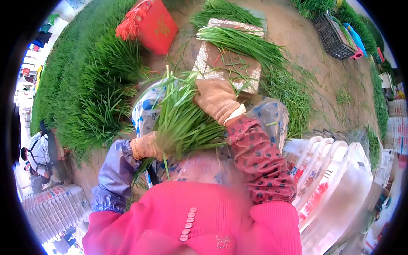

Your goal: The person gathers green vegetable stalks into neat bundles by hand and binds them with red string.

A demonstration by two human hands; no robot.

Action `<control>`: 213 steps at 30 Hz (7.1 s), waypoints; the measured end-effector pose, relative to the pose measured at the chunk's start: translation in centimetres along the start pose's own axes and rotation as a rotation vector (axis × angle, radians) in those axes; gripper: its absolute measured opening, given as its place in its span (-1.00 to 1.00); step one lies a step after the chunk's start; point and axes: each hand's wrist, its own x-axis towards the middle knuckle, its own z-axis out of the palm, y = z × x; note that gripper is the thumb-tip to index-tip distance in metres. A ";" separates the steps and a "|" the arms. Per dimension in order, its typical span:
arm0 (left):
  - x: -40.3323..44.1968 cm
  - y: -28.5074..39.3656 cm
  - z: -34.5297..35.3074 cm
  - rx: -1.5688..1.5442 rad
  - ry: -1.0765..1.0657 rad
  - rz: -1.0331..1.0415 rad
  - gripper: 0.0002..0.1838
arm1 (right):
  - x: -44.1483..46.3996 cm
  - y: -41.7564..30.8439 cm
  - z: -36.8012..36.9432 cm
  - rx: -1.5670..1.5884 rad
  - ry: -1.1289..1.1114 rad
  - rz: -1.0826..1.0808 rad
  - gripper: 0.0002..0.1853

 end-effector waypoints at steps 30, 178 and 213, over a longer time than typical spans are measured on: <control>1.8 10.9 -8.4 2.641 -0.551 -0.233 -0.24 | -5.2 -9.4 0.6 -0.169 0.220 -0.420 -0.44; -2.2 3.2 -7.8 -1.123 0.436 -0.323 -0.65 | -2.8 8.4 -1.8 0.342 0.305 0.069 -0.74; -2.1 4.0 -7.7 -0.918 0.339 -0.439 -0.51 | -9.3 17.5 -8.5 2.029 0.432 -0.301 -0.78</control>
